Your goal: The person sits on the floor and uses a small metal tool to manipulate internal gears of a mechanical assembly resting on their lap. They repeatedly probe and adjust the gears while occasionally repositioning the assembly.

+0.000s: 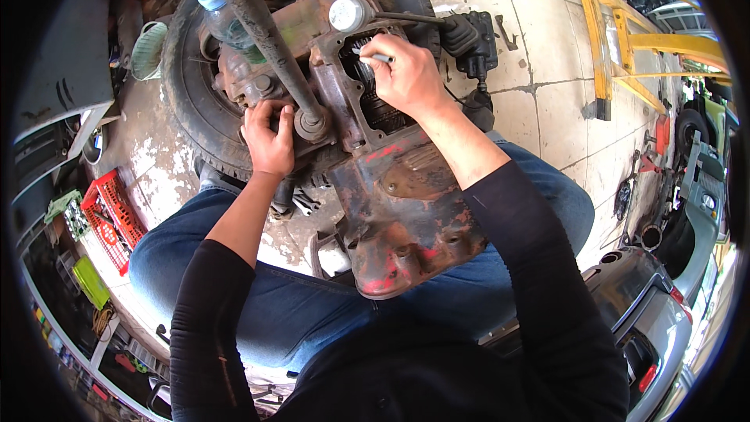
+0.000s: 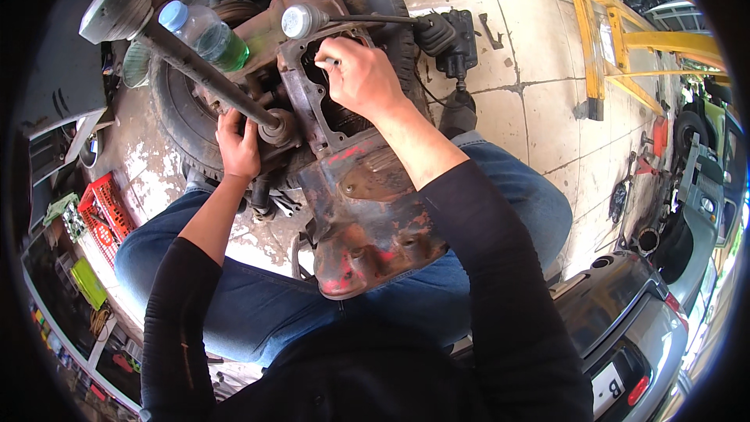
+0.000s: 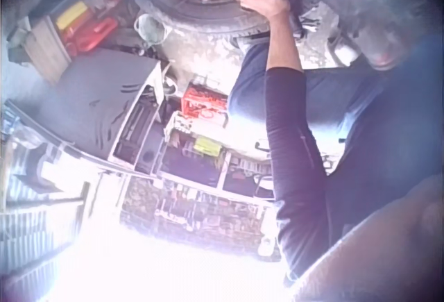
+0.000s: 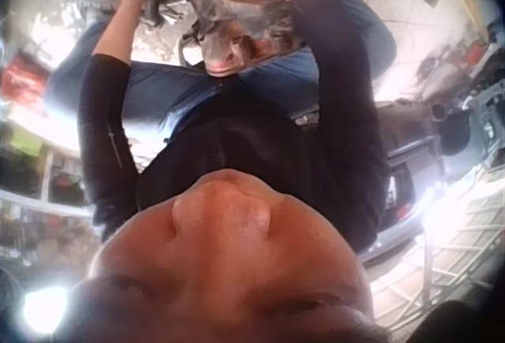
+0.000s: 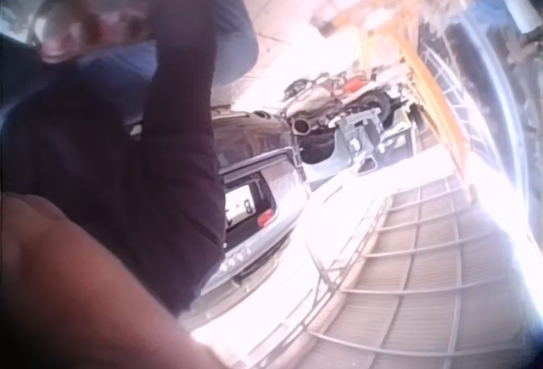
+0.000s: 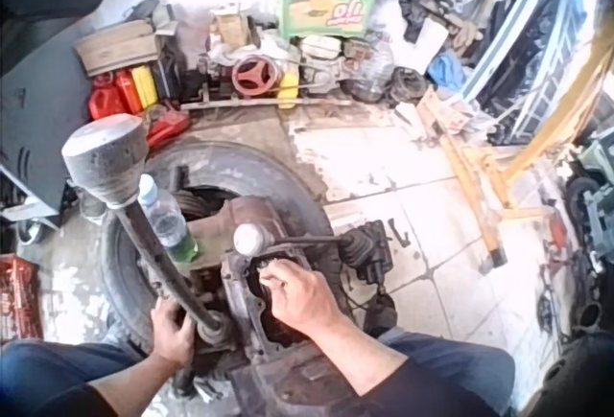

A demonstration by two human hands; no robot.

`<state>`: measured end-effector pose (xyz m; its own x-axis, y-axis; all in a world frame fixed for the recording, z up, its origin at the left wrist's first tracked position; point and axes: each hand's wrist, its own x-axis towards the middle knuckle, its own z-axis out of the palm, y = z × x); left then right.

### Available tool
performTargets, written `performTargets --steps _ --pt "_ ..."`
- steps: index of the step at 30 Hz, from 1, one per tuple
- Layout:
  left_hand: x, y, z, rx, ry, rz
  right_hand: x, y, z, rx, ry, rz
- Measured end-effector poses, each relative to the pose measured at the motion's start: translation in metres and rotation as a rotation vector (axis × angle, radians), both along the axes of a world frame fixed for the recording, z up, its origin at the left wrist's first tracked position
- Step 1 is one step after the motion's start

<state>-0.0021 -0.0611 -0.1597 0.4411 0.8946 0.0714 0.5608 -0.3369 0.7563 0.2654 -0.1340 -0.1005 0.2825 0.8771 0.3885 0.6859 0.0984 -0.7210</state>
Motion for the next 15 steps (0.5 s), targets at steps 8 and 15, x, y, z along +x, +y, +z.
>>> performTargets --steps 8,15 --pt "0.003 -0.001 0.004 -0.012 0.018 0.009 0.001 -0.004 -0.011 -0.028 -0.090 0.112" --pt "0.000 0.000 0.004 -0.029 0.032 0.015 -0.007 -0.006 -0.005 -0.032 -0.144 0.141"
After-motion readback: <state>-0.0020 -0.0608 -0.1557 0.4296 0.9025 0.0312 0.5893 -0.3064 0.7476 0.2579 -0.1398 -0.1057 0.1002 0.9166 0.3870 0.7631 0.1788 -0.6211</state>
